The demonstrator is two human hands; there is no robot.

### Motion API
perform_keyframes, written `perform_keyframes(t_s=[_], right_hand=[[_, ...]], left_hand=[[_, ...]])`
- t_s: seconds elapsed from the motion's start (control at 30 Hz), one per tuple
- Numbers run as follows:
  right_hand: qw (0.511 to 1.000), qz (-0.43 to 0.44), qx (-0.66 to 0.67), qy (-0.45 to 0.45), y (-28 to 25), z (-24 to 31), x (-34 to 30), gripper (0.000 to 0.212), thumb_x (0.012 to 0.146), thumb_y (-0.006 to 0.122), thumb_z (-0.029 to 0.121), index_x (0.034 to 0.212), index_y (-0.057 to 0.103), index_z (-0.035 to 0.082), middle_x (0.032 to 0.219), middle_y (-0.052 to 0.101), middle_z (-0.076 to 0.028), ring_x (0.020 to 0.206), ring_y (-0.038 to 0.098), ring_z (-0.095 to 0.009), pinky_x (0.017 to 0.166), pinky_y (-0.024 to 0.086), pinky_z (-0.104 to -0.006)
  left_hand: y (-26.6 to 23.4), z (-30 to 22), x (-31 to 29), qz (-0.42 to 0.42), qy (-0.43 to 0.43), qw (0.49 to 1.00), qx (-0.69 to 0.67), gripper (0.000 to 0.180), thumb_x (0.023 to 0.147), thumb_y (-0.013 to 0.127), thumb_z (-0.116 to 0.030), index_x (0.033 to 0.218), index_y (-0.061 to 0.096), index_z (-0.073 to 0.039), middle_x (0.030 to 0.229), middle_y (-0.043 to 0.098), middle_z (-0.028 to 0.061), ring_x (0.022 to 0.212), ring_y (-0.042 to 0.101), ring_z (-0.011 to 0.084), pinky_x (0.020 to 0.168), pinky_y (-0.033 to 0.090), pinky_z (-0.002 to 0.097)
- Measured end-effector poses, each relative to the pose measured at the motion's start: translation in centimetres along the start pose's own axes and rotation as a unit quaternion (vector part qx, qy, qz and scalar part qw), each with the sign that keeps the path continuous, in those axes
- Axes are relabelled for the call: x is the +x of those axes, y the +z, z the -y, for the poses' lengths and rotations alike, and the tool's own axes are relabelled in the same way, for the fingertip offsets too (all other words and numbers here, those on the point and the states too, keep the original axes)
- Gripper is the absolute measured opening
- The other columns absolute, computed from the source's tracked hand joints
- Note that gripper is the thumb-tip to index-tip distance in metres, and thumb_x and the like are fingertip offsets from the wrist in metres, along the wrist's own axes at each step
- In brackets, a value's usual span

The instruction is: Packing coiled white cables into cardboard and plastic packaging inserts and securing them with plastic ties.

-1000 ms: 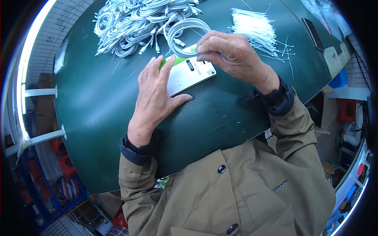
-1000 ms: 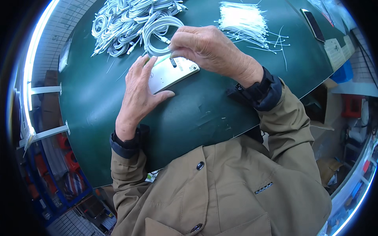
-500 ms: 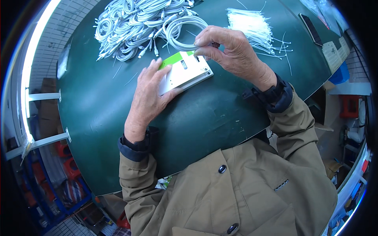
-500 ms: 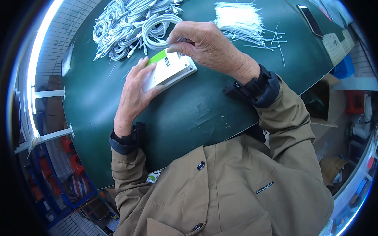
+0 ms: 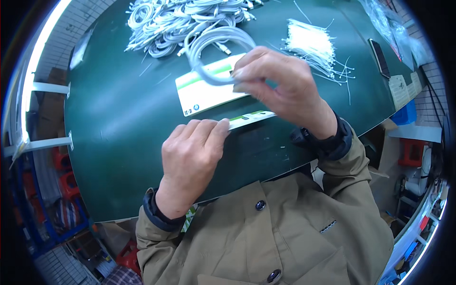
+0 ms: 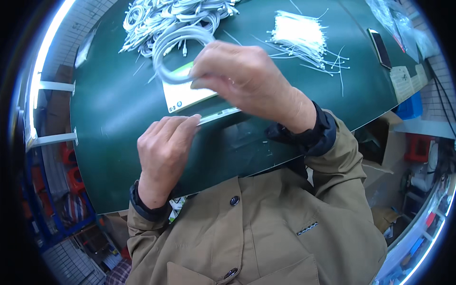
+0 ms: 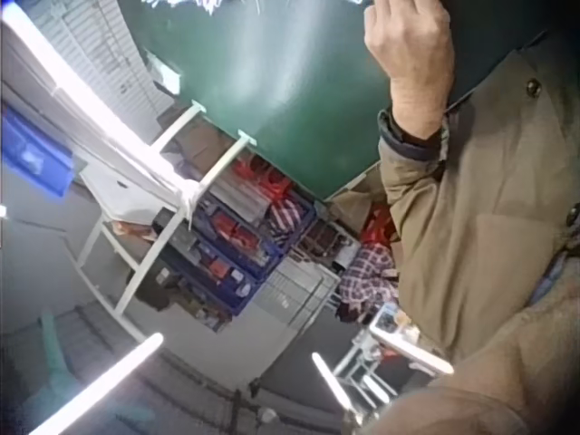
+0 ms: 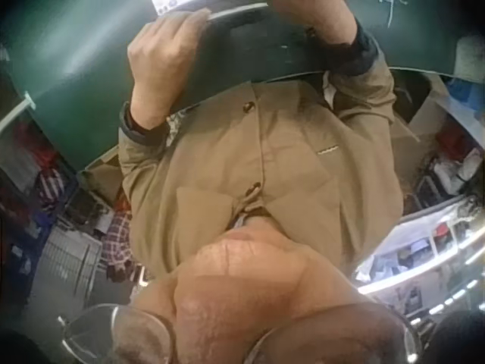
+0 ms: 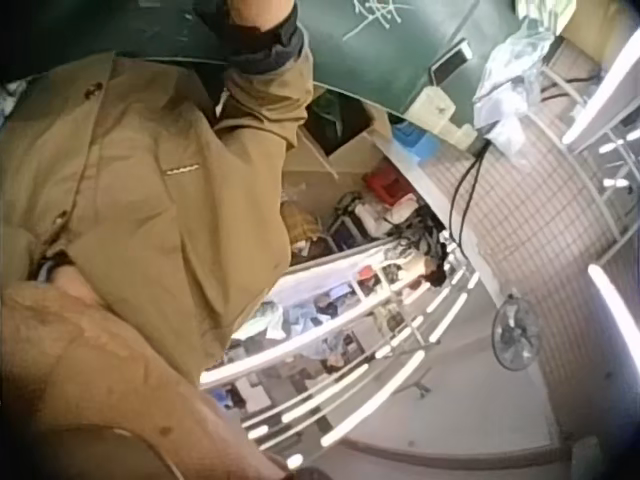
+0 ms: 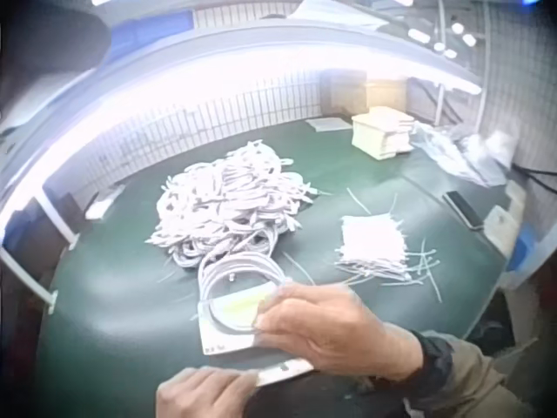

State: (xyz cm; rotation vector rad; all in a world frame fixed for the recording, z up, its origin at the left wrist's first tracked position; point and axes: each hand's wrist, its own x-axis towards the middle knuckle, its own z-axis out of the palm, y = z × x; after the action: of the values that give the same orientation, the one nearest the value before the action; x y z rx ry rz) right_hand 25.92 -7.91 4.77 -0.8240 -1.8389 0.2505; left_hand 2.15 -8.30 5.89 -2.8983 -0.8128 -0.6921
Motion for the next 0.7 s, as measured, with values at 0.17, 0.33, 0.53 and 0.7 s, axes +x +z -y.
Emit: perform_keyframes(t_s=[0.17,0.33,0.53,0.7], right_hand=[[0.994,0.078,-0.061,-0.037,2.3,1.3,-0.6,0.019,0.082,0.077,-0.003,0.096,0.065,0.002,0.094,0.070,-0.013,0.077,0.071,-0.027,0.065,0.057,-0.0328],[0.994,0.080,-0.074,0.011,3.8,0.4,-2.0,0.018,0.081,0.077,0.000,0.093,0.064,0.002,0.091,0.069,-0.013,0.080,0.071,-0.030,0.066,0.058,-0.0343],[0.998,0.047,-0.047,0.016,4.1,-0.2,-2.4,0.019,0.081,0.077,-0.001,0.093,0.063,0.001,0.090,0.070,-0.013,0.081,0.072,-0.030,0.067,0.058,-0.0347],[0.998,0.042,-0.024,-0.040,4.8,0.1,-2.4,0.022,0.081,0.078,-0.003,0.095,0.063,0.000,0.089,0.069,-0.012,0.080,0.072,-0.029,0.066,0.059,-0.0349]], left_hand=[[2.2,0.4,-1.1,-0.011,-0.055,0.997,-0.045,0.013,0.084,0.072,-0.007,0.096,0.068,-0.006,0.081,0.064,0.0046,0.070,0.065,0.0212,0.064,0.052,0.0375],[2.7,1.0,-1.6,-0.027,-0.067,0.995,-0.076,0.018,0.083,0.075,-0.005,0.100,0.069,-0.004,0.084,0.064,0.0084,0.070,0.065,0.0246,0.064,0.053,0.0365],[1.6,-0.8,-3.1,-0.163,-0.085,0.967,-0.176,0.022,0.088,0.076,-0.009,0.107,0.069,-0.001,0.092,0.067,0.0135,0.079,0.067,0.0238,0.066,0.055,0.0350],[1.7,-3.2,-6.1,-0.074,-0.373,0.679,-0.628,0.032,0.098,0.070,-0.021,0.118,0.065,0.003,0.103,0.068,0.0150,0.091,0.067,0.0212,0.072,0.058,0.0340]])
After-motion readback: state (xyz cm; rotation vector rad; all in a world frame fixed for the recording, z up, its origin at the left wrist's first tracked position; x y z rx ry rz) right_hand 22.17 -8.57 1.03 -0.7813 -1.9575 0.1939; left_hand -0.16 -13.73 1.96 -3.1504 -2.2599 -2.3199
